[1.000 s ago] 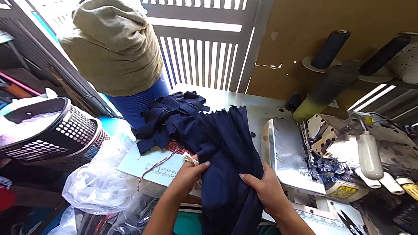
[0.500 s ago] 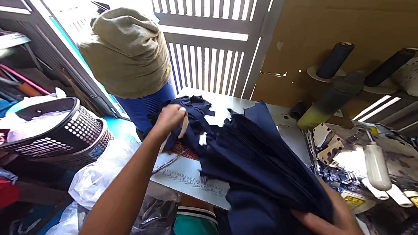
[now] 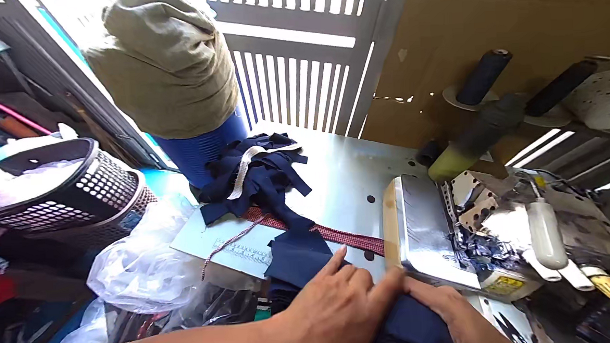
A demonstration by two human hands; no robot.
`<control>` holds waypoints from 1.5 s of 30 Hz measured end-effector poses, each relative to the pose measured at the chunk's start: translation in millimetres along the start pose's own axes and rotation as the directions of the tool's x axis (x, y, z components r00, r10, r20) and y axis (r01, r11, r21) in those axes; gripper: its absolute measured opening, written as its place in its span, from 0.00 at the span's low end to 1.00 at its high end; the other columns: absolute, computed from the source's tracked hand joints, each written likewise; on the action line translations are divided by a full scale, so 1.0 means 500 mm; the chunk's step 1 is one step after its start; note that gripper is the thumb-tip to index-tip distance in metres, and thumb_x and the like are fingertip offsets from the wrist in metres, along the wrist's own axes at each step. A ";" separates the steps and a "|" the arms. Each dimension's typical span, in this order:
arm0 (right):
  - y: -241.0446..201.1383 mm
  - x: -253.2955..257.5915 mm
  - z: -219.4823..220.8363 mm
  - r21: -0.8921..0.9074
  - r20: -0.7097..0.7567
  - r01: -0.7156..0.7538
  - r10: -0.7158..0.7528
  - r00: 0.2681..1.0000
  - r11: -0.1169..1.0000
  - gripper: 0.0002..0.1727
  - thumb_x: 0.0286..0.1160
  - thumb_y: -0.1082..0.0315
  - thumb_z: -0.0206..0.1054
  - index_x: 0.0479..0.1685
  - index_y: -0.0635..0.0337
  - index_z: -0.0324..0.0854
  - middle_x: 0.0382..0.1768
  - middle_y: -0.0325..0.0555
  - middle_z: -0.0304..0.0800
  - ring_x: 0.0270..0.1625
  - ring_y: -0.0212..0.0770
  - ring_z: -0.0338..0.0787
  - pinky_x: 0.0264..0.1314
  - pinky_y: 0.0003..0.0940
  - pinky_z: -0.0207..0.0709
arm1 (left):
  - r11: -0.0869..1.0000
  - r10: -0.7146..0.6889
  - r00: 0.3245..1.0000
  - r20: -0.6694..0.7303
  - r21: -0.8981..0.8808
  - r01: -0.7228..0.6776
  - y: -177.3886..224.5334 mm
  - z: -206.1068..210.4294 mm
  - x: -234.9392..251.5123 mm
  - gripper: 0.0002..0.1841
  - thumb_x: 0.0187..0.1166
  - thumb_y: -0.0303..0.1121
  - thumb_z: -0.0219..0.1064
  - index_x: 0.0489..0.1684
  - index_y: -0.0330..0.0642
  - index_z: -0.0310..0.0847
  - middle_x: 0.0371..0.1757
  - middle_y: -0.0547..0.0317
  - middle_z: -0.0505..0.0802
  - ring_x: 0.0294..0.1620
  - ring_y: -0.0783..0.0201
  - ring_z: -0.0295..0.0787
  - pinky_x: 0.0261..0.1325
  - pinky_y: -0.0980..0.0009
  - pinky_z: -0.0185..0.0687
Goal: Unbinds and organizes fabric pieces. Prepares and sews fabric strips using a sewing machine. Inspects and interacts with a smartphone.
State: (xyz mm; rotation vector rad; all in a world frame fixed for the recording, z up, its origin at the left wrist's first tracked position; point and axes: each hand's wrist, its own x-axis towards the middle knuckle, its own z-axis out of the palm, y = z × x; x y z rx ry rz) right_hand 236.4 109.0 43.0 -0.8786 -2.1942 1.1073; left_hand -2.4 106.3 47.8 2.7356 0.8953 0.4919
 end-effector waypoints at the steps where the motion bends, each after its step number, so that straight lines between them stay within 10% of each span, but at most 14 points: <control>1: 0.007 0.007 0.013 0.035 -0.029 0.010 -0.009 1.000 0.999 0.33 0.58 0.60 0.79 0.65 0.67 0.79 0.51 0.45 0.93 0.55 0.26 0.91 0.61 0.28 0.86 | 0.997 -0.027 1.000 -0.008 0.078 0.028 -0.010 -0.005 -0.005 0.54 0.41 0.52 0.86 0.80 0.43 0.72 0.39 0.56 0.92 0.42 0.53 0.93 0.51 0.52 0.87; 3: 0.027 0.016 0.057 0.111 -0.095 0.031 -0.021 0.995 0.993 0.40 0.56 0.57 0.83 0.72 0.64 0.74 0.59 0.43 0.91 0.62 0.26 0.88 0.68 0.29 0.84 | 0.990 -0.098 0.994 -0.040 0.102 0.102 -0.025 -0.029 -0.032 0.43 0.39 0.47 0.84 0.66 0.44 0.81 0.28 0.60 0.88 0.27 0.57 0.89 0.25 0.59 0.82; 6: 0.059 0.002 0.132 0.049 -0.133 -0.079 0.085 0.988 0.996 0.49 0.51 0.52 0.88 0.78 0.61 0.73 0.59 0.45 0.93 0.61 0.33 0.92 0.64 0.42 0.88 | 0.958 -0.257 0.950 -0.178 0.079 0.274 -0.040 -0.072 -0.104 0.29 0.50 0.55 0.78 0.50 0.51 0.85 0.30 0.65 0.90 0.26 0.62 0.90 0.19 0.56 0.80; 12: 0.040 0.050 0.163 -0.205 0.378 -0.152 0.222 0.899 0.967 0.39 0.49 0.60 0.86 0.69 0.54 0.79 0.40 0.54 0.94 0.43 0.59 0.94 0.42 0.69 0.82 | 0.787 -0.612 0.790 0.021 -0.074 0.612 -0.024 -0.137 -0.266 0.35 0.55 0.53 0.84 0.60 0.42 0.86 0.41 0.48 0.96 0.38 0.46 0.95 0.34 0.39 0.85; 15: -0.039 0.142 0.067 -0.548 0.050 0.139 -0.133 0.990 0.825 0.29 0.48 0.55 0.81 0.57 0.46 0.87 0.30 0.40 0.91 0.31 0.46 0.92 0.29 0.56 0.82 | 0.727 -0.678 0.728 -0.102 -0.240 0.643 -0.040 -0.152 -0.320 0.40 0.55 0.53 0.85 0.63 0.31 0.82 0.47 0.44 0.95 0.48 0.55 0.94 0.52 0.48 0.89; 18: -0.120 0.249 -0.003 -0.770 -0.492 -0.014 -0.580 0.649 0.638 0.15 0.77 0.67 0.69 0.60 0.53 0.91 0.53 0.44 0.96 0.61 0.46 0.92 0.72 0.58 0.76 | 0.578 -0.802 0.553 -0.224 -0.519 0.629 -0.076 -0.137 -0.290 0.37 0.71 0.55 0.76 0.71 0.35 0.76 0.58 0.59 0.92 0.59 0.76 0.88 0.66 0.69 0.85; 20: -0.153 0.286 -0.035 -0.758 -0.576 -0.007 -0.663 0.478 0.652 0.18 0.78 0.74 0.62 0.64 0.60 0.88 0.59 0.47 0.93 0.67 0.44 0.89 0.77 0.49 0.75 | 0.387 -0.893 0.412 -0.179 -0.772 0.505 -0.136 -0.090 -0.223 0.26 0.80 0.46 0.67 0.71 0.39 0.77 0.56 0.65 0.93 0.55 0.77 0.90 0.62 0.73 0.88; 23: -0.099 0.267 -0.001 -0.643 -0.535 0.074 -0.517 0.668 0.762 0.18 0.81 0.68 0.61 0.66 0.57 0.87 0.61 0.42 0.92 0.67 0.38 0.88 0.70 0.40 0.82 | 0.058 -0.952 0.301 0.050 -0.938 0.340 -0.239 0.004 -0.144 0.18 0.86 0.33 0.60 0.71 0.36 0.74 0.51 0.56 0.93 0.49 0.69 0.92 0.54 0.68 0.90; 26: 0.040 0.208 0.070 -0.584 -0.329 0.031 -0.272 0.904 0.811 0.17 0.82 0.62 0.63 0.63 0.51 0.90 0.59 0.39 0.94 0.67 0.40 0.89 0.71 0.42 0.82 | -0.123 -0.909 0.340 0.242 -0.934 0.334 -0.314 0.078 -0.128 0.18 0.82 0.30 0.63 0.68 0.35 0.74 0.48 0.48 0.95 0.46 0.59 0.95 0.51 0.59 0.93; 32: 0.184 0.093 0.217 -0.439 -0.151 -0.070 0.003 0.989 0.896 0.40 0.78 0.34 0.62 0.84 0.49 0.74 0.84 0.53 0.73 0.84 0.52 0.75 0.83 0.56 0.72 | 0.026 -0.884 0.414 0.216 -0.863 0.505 -0.358 -0.007 -0.134 0.09 0.81 0.27 0.62 0.55 0.37 0.81 0.40 0.57 0.95 0.39 0.66 0.94 0.45 0.66 0.91; 35: 0.181 0.084 0.289 -0.512 -0.047 0.075 -0.115 0.992 0.856 0.30 0.82 0.37 0.57 0.80 0.36 0.78 0.83 0.45 0.76 0.85 0.56 0.74 0.81 0.73 0.64 | 0.131 -0.892 0.414 0.183 -0.772 0.623 -0.422 -0.050 -0.166 0.09 0.83 0.30 0.63 0.55 0.41 0.82 0.37 0.59 0.94 0.33 0.69 0.92 0.38 0.69 0.90; 40: 0.183 0.052 0.287 -0.441 0.112 0.177 -0.141 0.984 0.880 0.15 0.83 0.54 0.66 0.62 0.40 0.90 0.82 0.35 0.78 0.90 0.49 0.67 0.90 0.63 0.57 | 0.423 -0.890 0.380 -0.251 -0.146 0.894 -0.473 -0.027 -0.278 0.33 0.72 0.49 0.79 0.69 0.34 0.80 0.59 0.31 0.90 0.58 0.28 0.87 0.59 0.22 0.75; 45: 0.209 -0.049 0.179 -0.139 -0.046 -0.015 0.009 0.999 0.990 0.15 0.87 0.62 0.61 0.60 0.54 0.92 0.67 0.39 0.91 0.81 0.40 0.80 0.90 0.43 0.65 | 0.809 -0.523 0.764 -0.378 0.060 0.584 -0.263 0.049 -0.266 0.28 0.84 0.49 0.62 0.71 0.35 0.81 0.75 0.36 0.83 0.80 0.37 0.75 0.79 0.37 0.70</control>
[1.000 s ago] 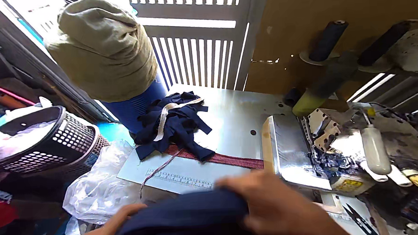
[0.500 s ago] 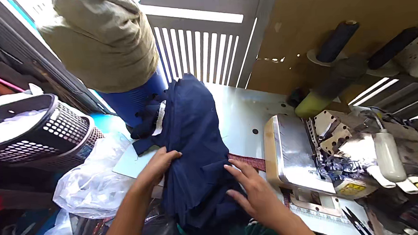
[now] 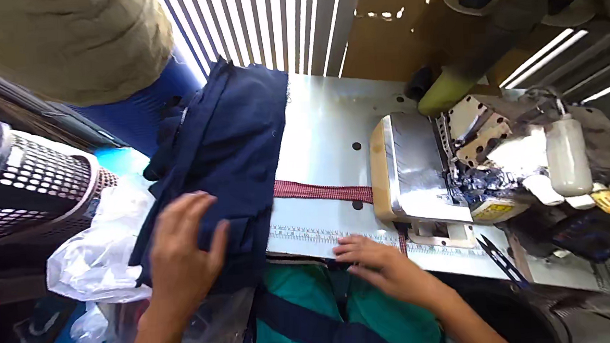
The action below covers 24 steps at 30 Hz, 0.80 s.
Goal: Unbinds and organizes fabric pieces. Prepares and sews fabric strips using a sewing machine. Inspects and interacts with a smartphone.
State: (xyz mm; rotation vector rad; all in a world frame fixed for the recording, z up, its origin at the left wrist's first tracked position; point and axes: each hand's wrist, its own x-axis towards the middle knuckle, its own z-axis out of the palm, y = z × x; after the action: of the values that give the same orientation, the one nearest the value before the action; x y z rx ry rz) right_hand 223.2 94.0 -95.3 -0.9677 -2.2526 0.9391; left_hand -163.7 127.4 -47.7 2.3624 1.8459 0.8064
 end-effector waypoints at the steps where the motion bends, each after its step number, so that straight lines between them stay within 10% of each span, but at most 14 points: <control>1: 0.009 -0.021 -0.020 0.052 -0.038 -0.022 0.024 0.999 0.998 0.15 0.88 0.63 0.60 0.58 0.55 0.92 0.65 0.39 0.93 0.79 0.40 0.82 0.89 0.43 0.67 | 0.995 0.076 0.992 0.097 -0.072 -0.069 0.010 0.015 -0.022 0.29 0.83 0.56 0.62 0.71 0.42 0.84 0.75 0.45 0.86 0.80 0.44 0.77 0.80 0.40 0.71; 3: 0.019 -0.054 -0.051 0.151 -0.112 -0.049 0.066 0.992 0.987 0.16 0.88 0.64 0.60 0.57 0.59 0.92 0.61 0.42 0.95 0.73 0.40 0.87 0.86 0.44 0.72 | 0.985 0.144 0.954 0.263 -0.130 -0.113 -0.009 0.043 -0.048 0.32 0.74 0.57 0.70 0.72 0.46 0.84 0.78 0.49 0.84 0.82 0.44 0.76 0.81 0.35 0.67; 6: 0.009 -0.113 -0.066 0.288 -0.145 -0.114 0.162 0.976 0.951 0.16 0.89 0.65 0.58 0.58 0.62 0.91 0.60 0.45 0.95 0.71 0.42 0.88 0.86 0.49 0.71 | 0.979 0.150 0.935 0.320 -0.181 -0.094 -0.059 0.035 -0.057 0.26 0.64 0.28 0.78 0.66 0.42 0.87 0.70 0.44 0.86 0.72 0.40 0.83 0.71 0.33 0.76; 12: -0.055 -0.229 -0.035 0.384 -0.152 -0.246 0.323 0.934 0.890 0.19 0.87 0.53 0.63 0.62 0.53 0.89 0.53 0.38 0.95 0.53 0.34 0.95 0.57 0.33 0.91 | 0.987 0.155 0.960 0.235 -0.085 -0.139 -0.036 -0.096 -0.036 0.11 0.79 0.32 0.66 0.46 0.37 0.94 0.48 0.48 0.97 0.48 0.51 0.96 0.54 0.44 0.88; 16: -0.046 -0.295 0.071 -0.101 -0.070 -0.385 0.379 0.923 0.917 0.22 0.76 0.50 0.70 0.62 0.52 0.91 0.62 0.42 0.93 0.66 0.48 0.90 0.64 0.51 0.86 | 0.977 0.152 0.946 0.287 -0.186 -0.101 -0.034 -0.130 -0.075 0.09 0.75 0.41 0.71 0.37 0.48 0.96 0.46 0.65 0.97 0.51 0.70 0.94 0.58 0.64 0.91; 19: -0.049 -0.301 0.144 -0.361 -0.005 -0.331 0.353 0.936 0.872 0.24 0.57 0.53 0.84 0.51 0.57 0.94 0.65 0.52 0.91 0.71 0.65 0.85 0.64 0.73 0.77 | 0.969 0.126 0.927 0.354 -0.243 -0.039 -0.021 -0.140 -0.112 0.11 0.76 0.43 0.70 0.39 0.49 0.96 0.44 0.68 0.97 0.48 0.75 0.94 0.57 0.69 0.89; 24: -0.050 -0.307 0.144 -0.284 0.065 -0.174 0.200 0.978 0.943 0.08 0.69 0.62 0.75 0.39 0.55 0.92 0.48 0.42 0.97 0.56 0.46 0.95 0.66 0.53 0.83 | 0.986 -0.096 0.737 0.669 -0.039 0.164 0.010 -0.130 -0.161 0.26 0.71 0.29 0.77 0.72 0.38 0.81 0.41 0.44 0.95 0.40 0.45 0.94 0.52 0.39 0.87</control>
State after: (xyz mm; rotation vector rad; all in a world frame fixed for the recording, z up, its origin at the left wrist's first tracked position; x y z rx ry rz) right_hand 259.0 -64.6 -149.2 -1.3052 -2.4496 0.7716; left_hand -199.3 33.9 -19.9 2.0289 1.5729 -0.0051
